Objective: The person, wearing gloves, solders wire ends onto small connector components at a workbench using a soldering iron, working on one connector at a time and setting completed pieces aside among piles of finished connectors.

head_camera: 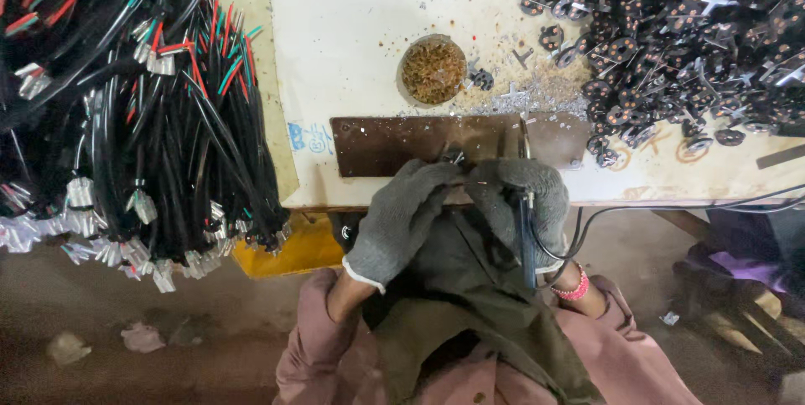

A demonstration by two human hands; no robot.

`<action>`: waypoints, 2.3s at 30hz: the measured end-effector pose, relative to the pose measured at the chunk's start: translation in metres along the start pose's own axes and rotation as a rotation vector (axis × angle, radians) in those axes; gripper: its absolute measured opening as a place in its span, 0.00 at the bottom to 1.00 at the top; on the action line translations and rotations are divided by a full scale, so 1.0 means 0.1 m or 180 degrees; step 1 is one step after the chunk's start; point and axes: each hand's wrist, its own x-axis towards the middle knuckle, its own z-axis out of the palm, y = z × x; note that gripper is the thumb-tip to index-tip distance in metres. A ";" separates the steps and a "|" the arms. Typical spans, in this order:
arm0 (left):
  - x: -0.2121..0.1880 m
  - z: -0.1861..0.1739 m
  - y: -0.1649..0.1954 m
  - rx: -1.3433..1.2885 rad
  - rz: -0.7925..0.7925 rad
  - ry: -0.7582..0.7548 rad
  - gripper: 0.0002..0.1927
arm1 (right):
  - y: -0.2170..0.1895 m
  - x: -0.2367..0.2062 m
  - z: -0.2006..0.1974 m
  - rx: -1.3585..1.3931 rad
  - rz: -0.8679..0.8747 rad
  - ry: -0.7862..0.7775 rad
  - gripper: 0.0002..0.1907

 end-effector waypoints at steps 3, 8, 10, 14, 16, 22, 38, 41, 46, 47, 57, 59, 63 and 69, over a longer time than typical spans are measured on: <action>-0.01 0.00 -0.07 -0.0219 -0.0445 -0.0412 0.09 | -0.05 0.03 -0.02 -0.0293 0.0334 -0.0584 0.11; -0.04 0.07 -0.12 -0.0138 -0.0205 0.0033 0.08 | -0.11 0.09 -0.01 0.0169 0.0925 -0.0282 0.26; -0.05 0.10 -0.12 -0.0182 -0.0031 -0.0005 0.08 | -0.12 0.10 0.01 0.0204 0.0638 -0.0070 0.26; -0.08 0.16 -0.12 -0.0844 -0.0561 0.0029 0.08 | -0.14 0.10 0.07 -0.0328 -0.0305 -0.0084 0.17; -0.07 0.20 -0.14 -0.0860 -0.0640 0.0226 0.06 | -0.15 0.09 0.09 -0.0117 -0.0105 0.0012 0.18; -0.04 0.17 -0.20 -0.0047 -0.0144 0.0190 0.07 | -0.11 0.08 0.11 0.0879 0.1038 -0.0060 0.27; -0.03 0.22 -0.21 -0.0121 -0.0186 0.0301 0.08 | 0.00 0.05 0.13 0.1290 0.1095 0.0017 0.23; -0.04 0.25 -0.22 -0.0364 -0.0253 0.0450 0.05 | 0.00 0.04 0.11 0.1079 0.0881 -0.0154 0.27; -0.02 0.30 -0.19 -0.1120 -0.0638 0.0290 0.06 | -0.03 0.05 0.13 0.0662 0.0546 0.0099 0.29; -0.01 0.30 -0.16 -0.1305 -0.0709 0.0296 0.07 | -0.04 0.06 0.13 0.0855 0.0668 0.0167 0.28; 0.56 -0.32 0.07 0.1013 0.0185 0.1385 0.04 | -0.06 0.16 0.11 0.0321 0.0214 0.0679 0.17; 0.75 -0.30 0.05 0.1162 0.0188 0.1452 0.05 | -0.06 0.17 0.10 0.0172 0.0249 0.0537 0.16; 0.64 -0.28 0.09 0.0969 -0.0169 0.1368 0.04 | -0.05 0.19 0.09 -0.0294 -0.0094 0.0745 0.18; 0.05 -0.15 0.02 -0.0747 -0.0982 0.0094 0.06 | 0.00 0.23 0.02 -0.0485 -0.0116 -0.0424 0.14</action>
